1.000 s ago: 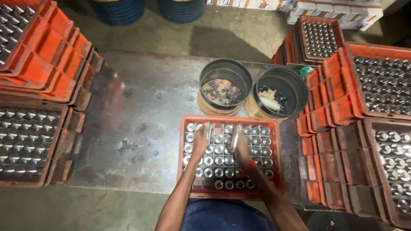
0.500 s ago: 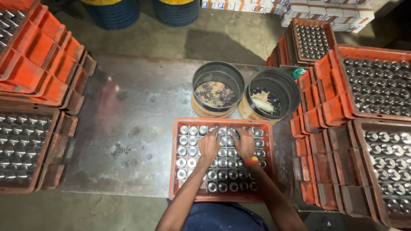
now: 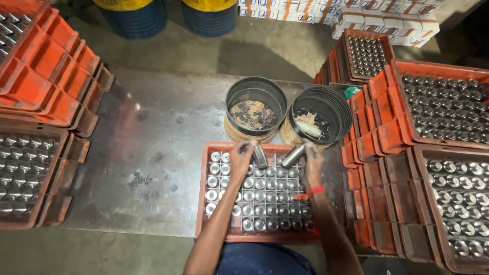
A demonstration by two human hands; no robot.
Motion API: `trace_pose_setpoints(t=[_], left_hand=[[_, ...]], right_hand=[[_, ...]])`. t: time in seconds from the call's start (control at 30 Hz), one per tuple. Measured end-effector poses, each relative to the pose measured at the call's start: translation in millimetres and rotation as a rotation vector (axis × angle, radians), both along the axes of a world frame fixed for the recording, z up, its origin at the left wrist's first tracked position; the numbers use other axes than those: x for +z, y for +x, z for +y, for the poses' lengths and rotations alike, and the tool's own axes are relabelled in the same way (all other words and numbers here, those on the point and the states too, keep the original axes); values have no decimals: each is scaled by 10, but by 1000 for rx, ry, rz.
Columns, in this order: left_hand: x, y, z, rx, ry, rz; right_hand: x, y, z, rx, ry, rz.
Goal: The person places small cylindrical metal parts into the compartments of an orange plastic crate. They then use a cloth to wipe the tops of the parts and finally use a metal rod to press down on them.
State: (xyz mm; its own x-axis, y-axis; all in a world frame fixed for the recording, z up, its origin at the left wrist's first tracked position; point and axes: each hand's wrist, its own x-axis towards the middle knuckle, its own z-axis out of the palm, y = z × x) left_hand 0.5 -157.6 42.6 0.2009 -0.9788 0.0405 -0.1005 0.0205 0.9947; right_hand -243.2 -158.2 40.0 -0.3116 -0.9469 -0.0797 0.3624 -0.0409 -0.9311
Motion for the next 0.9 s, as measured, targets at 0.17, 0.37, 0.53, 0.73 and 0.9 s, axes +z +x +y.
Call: trace_pose_setpoints(t=[0.17, 0.37, 0.53, 0.73, 0.9], left_hand=[[-222, -227, 235, -139, 255, 151], [-323, -214, 423, -106, -346, -699], [-230, -404, 462, -169, -260, -572], [-152, -1001, 186, -93, -128, -852], [-110, -1032, -30, -221, -68, -899]], right_hand=[[-268, 338, 254, 172, 216, 334], [-168, 362, 378, 255, -324, 1249], [-85, 154, 399, 23, -199, 1202], [-27, -127, 199, 165, -118, 1475], [-58, -133, 68, 194, -231, 1368]])
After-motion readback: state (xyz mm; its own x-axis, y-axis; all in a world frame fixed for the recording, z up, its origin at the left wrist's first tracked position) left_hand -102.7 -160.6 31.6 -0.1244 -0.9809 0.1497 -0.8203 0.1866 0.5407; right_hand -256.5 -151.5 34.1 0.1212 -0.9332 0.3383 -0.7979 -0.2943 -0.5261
